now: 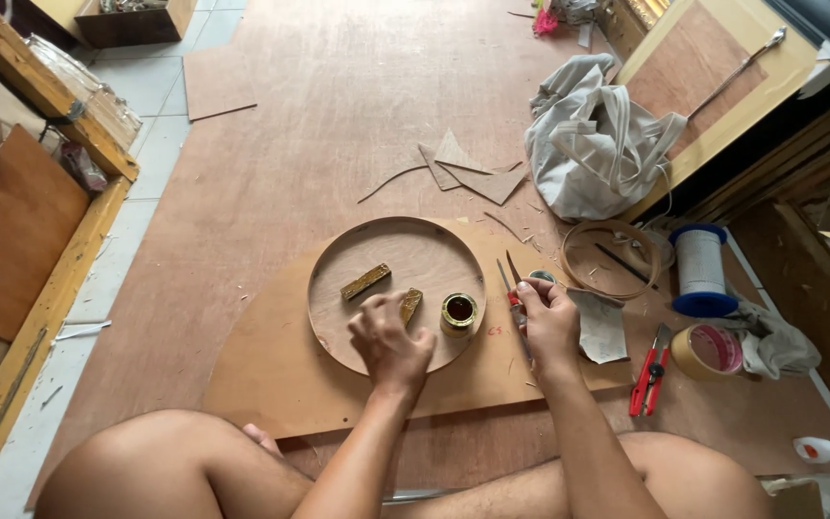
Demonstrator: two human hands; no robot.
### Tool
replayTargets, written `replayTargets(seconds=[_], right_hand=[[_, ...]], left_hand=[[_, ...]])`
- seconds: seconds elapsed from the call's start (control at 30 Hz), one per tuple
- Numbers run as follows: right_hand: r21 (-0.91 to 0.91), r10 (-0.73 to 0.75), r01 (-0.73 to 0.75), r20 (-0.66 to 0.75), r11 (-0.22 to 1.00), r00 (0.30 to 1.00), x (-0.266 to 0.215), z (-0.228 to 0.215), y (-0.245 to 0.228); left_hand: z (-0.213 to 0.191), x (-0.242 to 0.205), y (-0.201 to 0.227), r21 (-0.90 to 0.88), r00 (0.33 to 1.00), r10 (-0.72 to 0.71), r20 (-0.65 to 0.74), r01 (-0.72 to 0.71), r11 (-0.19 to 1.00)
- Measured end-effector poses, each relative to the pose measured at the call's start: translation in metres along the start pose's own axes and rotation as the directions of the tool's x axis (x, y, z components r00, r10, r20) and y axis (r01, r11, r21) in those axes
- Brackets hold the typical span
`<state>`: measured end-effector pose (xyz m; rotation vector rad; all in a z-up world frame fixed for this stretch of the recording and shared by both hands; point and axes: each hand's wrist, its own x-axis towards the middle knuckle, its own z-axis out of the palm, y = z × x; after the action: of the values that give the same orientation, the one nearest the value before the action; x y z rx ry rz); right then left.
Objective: A person is seen sitting on the floor of a workshop, applying adhesive to small wooden blocks and then carefully attaching them to a circular wooden base. They use a small stick to apply the glue from a container and then press the blocks firmly into place.
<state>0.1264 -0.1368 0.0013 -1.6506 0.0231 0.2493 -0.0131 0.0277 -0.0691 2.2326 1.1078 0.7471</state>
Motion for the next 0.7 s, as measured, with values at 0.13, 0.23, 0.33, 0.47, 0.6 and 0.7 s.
replayTargets(seconds=[0.13,0.23,0.33,0.47,0.6,0.7], right_hand=[[0.049,0.009,-0.01,0.009,0.999,1.0,-0.001,0.005,0.002],[-0.028,0.002,-0.001,0.015,1.0,1.0,0.001,0.004,0.013],[-0.102,-0.03,0.029,-0.012,0.994,0.999,0.008,-0.004,0.022],[-0.408,-0.003,-0.024,-0.064,0.913,0.998,0.025,-0.03,0.03],[-0.805,0.161,-0.04,0.069,0.591,0.985,0.031,-0.054,0.039],[-0.799,0.208,-0.014,0.139,0.601,0.968,-0.005,-0.049,0.014]], left_hand=[[0.014,-0.007,0.018,0.022,0.977,0.168,0.134,-0.172,0.985],[0.015,-0.007,0.023,0.046,0.933,0.164,0.322,-0.188,0.981],[0.022,0.0,0.018,0.074,0.942,0.141,0.305,-0.171,0.983],[0.015,-0.002,0.026,-0.054,0.971,0.109,0.215,-0.099,0.994],[-0.015,-0.002,0.049,-0.284,0.994,0.021,0.111,0.012,0.959],[-0.019,0.002,0.056,-0.33,0.998,-0.021,0.064,0.041,0.943]])
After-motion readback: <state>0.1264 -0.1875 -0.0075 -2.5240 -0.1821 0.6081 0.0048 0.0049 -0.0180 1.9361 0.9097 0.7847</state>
